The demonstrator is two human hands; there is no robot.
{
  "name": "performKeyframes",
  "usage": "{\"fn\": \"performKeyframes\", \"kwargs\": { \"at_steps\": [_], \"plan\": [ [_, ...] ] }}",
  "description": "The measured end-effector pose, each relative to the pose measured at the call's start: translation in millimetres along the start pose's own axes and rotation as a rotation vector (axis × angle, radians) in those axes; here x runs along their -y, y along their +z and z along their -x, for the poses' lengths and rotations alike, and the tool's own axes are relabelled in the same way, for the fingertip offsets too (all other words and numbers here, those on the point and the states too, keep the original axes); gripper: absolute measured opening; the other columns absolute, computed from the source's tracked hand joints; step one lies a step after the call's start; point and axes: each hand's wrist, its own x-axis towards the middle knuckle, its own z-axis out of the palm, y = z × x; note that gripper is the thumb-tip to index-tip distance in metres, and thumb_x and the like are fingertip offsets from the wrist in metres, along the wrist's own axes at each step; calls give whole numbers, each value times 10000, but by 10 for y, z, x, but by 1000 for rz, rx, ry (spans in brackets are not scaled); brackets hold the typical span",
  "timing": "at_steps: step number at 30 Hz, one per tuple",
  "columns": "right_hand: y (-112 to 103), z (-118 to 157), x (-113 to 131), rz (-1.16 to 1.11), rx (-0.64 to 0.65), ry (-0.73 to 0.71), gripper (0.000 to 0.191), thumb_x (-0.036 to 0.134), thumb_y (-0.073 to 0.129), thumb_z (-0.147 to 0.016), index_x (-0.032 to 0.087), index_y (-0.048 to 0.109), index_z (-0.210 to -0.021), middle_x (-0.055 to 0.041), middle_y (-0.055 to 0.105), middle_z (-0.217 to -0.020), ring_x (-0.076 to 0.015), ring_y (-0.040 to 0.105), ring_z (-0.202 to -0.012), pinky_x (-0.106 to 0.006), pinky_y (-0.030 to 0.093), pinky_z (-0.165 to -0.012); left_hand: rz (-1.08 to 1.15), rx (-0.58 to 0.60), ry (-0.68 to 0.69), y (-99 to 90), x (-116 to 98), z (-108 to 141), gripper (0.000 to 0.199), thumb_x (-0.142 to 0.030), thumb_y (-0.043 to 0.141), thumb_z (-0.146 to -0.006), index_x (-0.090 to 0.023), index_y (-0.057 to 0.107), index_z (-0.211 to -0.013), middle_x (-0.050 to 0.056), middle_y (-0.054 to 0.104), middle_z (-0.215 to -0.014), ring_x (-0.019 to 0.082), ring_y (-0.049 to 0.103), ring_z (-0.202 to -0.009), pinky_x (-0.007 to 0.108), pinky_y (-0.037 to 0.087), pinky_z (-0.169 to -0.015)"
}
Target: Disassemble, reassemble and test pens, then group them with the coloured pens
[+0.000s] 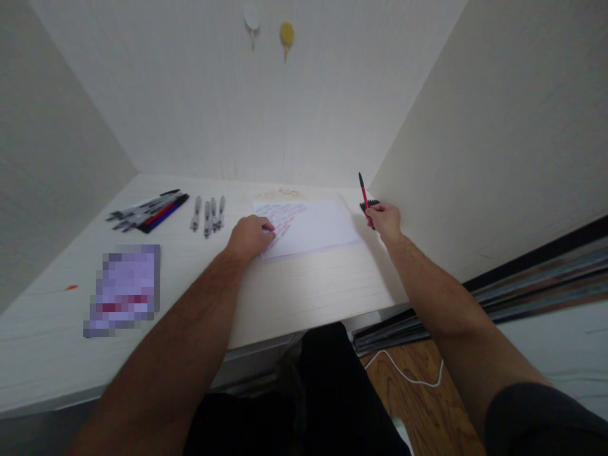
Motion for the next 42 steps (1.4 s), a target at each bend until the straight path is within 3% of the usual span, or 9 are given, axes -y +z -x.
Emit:
{"fn": "performKeyframes", "kwargs": {
  "at_steps": [8,13,18,26,33,42],
  "plan": [
    [-281,-129,-227,395,-154,-95,95,242,644,-670,165,698,-676,-8,622,-573,-145,585,-566,-236,434,-534,-4,-2,-17,-24,-21,3,279,-318,618,-733,-208,765,-944,94,730,-1034,255,647,-985,356,507,-900],
    [-299,-190,-322,413,-177,-80,110,254,660,-680,154,696,-707,-20,650,-634,-143,582,-597,-243,438,-573,-2,11,-24,-31,-27,2,277,-323,627,-734,-204,764,-944,104,724,-1039,255,646,-989,356,507,-900],
    [-320,-246,-384,341,-157,-7,159,270,627,-734,126,670,-785,-22,623,-619,-132,561,-568,-244,453,-554,3,1,-20,-10,-13,-9,258,-314,632,-729,-210,766,-923,99,725,-1016,258,645,-979,371,506,-907],
    [-358,-138,-353,595,-97,-97,75,236,634,-717,161,639,-710,-66,630,-709,-184,550,-680,-332,463,-722,12,-1,-26,3,4,-14,262,-319,632,-729,-203,761,-926,105,719,-1003,260,644,-958,379,510,-888],
    [-277,-200,-371,699,-58,-106,35,175,622,-713,175,618,-748,-100,629,-772,-208,541,-740,-341,418,-708,1,13,-35,-25,-23,-2,280,-326,628,-736,-198,759,-948,109,717,-1008,260,642,-970,371,510,-882],
    [-233,-268,-419,777,-32,-115,87,182,610,-704,180,653,-780,-118,669,-842,-259,610,-804,-370,465,-734,9,21,-42,-22,-18,-4,269,-319,627,-739,-200,756,-943,98,716,-1017,252,639,-973,360,503,-899]
  ]
}}
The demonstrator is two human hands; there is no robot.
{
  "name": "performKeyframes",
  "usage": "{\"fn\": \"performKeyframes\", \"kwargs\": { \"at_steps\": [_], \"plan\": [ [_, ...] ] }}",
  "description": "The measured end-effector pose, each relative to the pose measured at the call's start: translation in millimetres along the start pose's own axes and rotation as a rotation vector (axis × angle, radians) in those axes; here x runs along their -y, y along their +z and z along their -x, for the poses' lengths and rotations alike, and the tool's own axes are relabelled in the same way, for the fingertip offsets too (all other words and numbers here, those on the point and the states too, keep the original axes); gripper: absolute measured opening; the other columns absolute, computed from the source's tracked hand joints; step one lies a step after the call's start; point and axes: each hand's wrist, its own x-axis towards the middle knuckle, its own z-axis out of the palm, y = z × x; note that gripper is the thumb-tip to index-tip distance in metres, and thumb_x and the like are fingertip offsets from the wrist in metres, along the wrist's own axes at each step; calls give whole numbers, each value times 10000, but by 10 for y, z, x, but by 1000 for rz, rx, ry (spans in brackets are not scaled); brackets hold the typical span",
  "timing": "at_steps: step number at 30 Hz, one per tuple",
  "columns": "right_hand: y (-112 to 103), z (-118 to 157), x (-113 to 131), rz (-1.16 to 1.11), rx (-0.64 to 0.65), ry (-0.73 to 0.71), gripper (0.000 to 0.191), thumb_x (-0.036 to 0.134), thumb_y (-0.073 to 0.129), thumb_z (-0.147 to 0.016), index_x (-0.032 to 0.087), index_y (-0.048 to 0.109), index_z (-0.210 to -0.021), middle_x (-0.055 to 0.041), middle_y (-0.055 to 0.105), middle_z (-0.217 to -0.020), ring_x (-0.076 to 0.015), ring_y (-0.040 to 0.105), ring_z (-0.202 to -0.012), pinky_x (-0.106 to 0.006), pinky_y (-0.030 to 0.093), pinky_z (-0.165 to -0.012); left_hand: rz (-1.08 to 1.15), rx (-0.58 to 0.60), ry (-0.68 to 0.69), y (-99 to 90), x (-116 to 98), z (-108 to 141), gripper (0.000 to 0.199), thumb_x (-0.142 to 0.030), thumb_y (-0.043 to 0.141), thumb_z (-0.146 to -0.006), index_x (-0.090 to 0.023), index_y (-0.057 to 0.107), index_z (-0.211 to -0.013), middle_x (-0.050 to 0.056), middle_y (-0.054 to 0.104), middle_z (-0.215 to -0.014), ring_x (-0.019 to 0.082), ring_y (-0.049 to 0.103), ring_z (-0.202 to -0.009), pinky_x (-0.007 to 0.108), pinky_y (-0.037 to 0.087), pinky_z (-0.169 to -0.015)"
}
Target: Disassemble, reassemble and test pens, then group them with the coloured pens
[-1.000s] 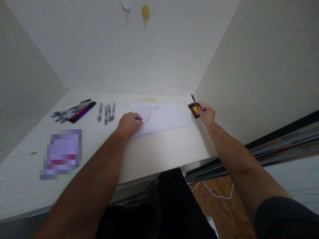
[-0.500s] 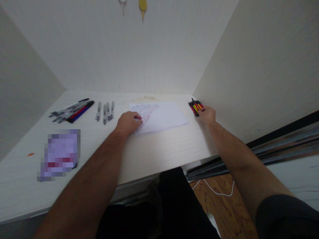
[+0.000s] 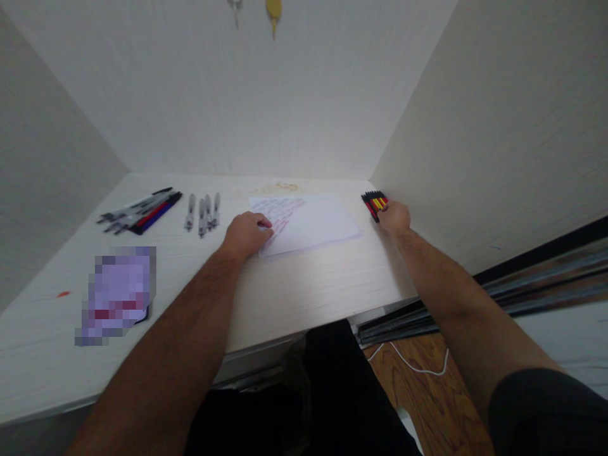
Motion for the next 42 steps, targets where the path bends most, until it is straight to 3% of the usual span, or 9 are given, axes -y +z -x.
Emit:
{"fn": "performKeyframes", "kwargs": {
  "at_steps": [42],
  "plan": [
    [-43,-11,40,135,72,5,318,258,578,-774,133,717,-1032,-178,710,-1008,-328,667,-937,-390,513,-771,7,-17,20,21,22,-2,264,-307,629,-738,-188,759,-934,109,716,-1014,265,639,-970,383,504,-896]
  ]
}}
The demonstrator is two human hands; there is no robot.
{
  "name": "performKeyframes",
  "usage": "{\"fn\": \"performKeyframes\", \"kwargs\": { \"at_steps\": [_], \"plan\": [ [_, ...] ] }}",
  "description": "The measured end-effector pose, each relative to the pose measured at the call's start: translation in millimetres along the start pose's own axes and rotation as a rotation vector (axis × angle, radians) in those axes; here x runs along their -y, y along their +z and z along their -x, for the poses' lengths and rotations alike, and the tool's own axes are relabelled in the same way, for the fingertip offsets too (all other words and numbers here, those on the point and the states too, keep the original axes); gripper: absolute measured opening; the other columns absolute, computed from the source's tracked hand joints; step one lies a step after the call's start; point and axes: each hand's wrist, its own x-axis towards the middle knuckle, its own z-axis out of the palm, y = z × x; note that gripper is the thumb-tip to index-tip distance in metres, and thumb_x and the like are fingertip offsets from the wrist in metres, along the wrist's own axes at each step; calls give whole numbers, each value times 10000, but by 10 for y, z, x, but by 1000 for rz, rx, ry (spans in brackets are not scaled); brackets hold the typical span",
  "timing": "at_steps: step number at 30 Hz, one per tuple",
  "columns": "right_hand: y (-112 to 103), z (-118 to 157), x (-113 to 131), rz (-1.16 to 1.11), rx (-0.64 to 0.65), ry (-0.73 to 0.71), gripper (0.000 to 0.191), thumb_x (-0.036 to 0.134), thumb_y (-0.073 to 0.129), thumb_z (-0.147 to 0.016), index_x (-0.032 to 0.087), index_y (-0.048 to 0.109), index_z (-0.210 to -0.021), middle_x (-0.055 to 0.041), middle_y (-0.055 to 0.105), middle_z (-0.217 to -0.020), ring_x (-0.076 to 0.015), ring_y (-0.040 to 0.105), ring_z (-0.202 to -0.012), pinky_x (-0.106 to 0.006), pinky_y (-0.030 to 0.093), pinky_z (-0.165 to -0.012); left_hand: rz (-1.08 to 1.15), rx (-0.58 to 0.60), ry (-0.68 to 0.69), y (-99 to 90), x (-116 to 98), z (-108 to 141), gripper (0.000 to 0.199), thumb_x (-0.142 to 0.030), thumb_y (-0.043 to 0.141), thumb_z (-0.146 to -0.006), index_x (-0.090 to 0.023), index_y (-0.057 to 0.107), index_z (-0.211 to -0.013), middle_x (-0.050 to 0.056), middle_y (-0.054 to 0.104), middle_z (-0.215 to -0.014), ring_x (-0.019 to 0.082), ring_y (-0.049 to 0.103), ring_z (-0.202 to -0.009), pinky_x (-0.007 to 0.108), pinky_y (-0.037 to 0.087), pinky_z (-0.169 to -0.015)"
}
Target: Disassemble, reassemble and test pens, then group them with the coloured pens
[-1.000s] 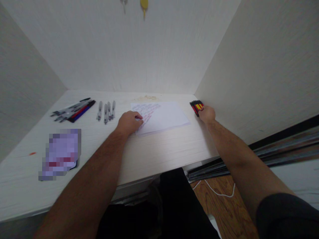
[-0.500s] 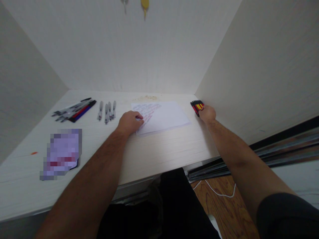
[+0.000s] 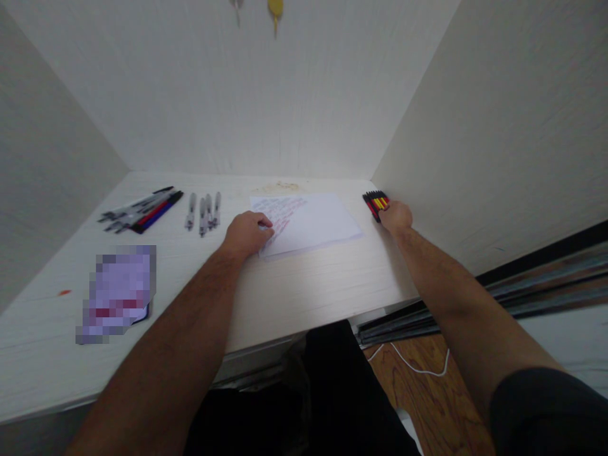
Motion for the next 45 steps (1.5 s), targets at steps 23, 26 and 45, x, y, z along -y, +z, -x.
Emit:
{"fn": "performKeyframes", "kwargs": {
  "at_steps": [23,26,45],
  "plan": [
    [-36,427,886,-411,-5,-155,135,285,601,-746,177,680,-730,-72,715,-779,-189,628,-752,-290,464,-724,-26,36,3,-51,-24,11,317,-287,624,-750,-209,774,-1019,98,722,-1072,258,653,-980,370,509,-909],
    [18,619,1328,-591,109,-262,129,301,623,-731,187,667,-693,-33,692,-715,-160,606,-700,-275,449,-695,-37,36,-4,-65,-19,20,314,-299,627,-752,-212,777,-1015,102,720,-1073,259,655,-976,374,510,-910],
    [179,942,1696,-630,84,-547,161,284,580,-786,181,700,-755,-61,712,-771,-184,598,-707,-311,428,-717,42,36,-66,-61,-76,133,265,-220,659,-744,-203,766,-986,80,708,-1036,192,632,-940,331,502,-899]
  ]
}}
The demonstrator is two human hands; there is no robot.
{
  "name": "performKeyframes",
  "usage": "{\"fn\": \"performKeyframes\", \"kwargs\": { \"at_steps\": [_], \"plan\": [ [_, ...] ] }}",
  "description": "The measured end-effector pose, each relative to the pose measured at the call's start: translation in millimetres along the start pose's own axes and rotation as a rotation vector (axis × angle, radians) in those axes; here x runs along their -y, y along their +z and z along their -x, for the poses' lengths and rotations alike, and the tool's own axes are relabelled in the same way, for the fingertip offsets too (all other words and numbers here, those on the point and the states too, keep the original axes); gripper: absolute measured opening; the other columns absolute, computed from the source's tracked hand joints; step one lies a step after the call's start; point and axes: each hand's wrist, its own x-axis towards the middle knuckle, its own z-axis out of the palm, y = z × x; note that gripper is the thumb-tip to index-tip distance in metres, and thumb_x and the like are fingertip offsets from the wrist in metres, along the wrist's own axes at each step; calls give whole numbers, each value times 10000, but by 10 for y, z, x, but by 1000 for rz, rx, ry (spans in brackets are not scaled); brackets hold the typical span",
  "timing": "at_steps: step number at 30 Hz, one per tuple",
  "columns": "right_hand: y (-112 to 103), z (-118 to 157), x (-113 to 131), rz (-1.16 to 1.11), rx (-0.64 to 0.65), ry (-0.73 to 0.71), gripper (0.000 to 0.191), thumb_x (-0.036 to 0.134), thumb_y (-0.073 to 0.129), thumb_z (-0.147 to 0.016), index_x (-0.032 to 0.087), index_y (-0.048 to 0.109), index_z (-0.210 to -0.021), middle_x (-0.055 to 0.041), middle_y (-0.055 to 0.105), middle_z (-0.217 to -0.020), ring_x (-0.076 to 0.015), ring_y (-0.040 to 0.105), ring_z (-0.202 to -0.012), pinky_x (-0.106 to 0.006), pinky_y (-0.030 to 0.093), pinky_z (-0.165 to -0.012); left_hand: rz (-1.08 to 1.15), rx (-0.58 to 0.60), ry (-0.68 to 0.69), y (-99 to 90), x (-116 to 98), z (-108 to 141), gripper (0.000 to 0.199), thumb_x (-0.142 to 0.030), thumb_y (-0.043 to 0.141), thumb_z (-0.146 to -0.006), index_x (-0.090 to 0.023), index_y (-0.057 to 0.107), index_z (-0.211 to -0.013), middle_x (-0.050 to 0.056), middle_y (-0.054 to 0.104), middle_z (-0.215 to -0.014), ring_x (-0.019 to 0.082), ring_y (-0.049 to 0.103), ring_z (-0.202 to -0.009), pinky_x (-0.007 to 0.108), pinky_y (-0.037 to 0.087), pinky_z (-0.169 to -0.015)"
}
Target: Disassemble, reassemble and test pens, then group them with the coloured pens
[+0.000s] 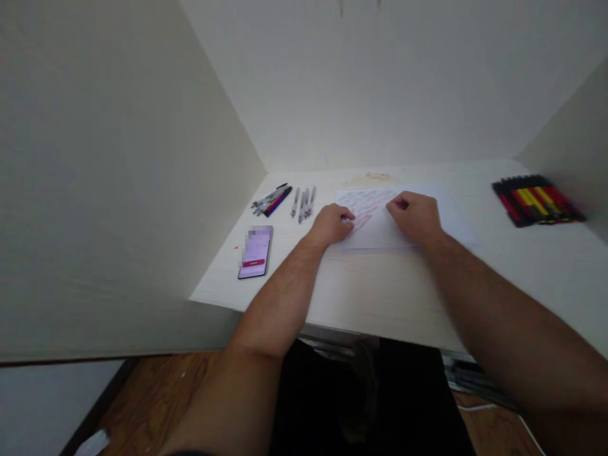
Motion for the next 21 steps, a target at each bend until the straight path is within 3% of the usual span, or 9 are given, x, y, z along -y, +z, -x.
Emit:
{"fn": "performKeyframes", "kwargs": {
  "at_steps": [15,17,21],
  "plan": [
    [59,34,22,19,30,-3,175,286,572,-790,182,709,-761,-66,722,-776,-188,616,-705,-311,445,-700,38,-46,10,43,17,0,222,-244,669,-750,-184,758,-944,78,707,-961,186,623,-898,321,490,-871],
    [69,35,9,20,33,3,174,289,575,-788,186,712,-767,-65,723,-782,-192,620,-716,-316,448,-708,30,-119,-26,31,12,-6,203,-259,638,-785,-180,744,-939,79,702,-955,185,620,-907,323,481,-882],
    [79,42,-9,3,35,32,172,309,580,-779,195,709,-764,-55,719,-766,-200,630,-721,-319,453,-708,-35,-403,-229,-116,83,-47,242,-256,534,-856,-160,691,-1014,108,681,-1028,206,597,-996,342,448,-932]
  ]
}}
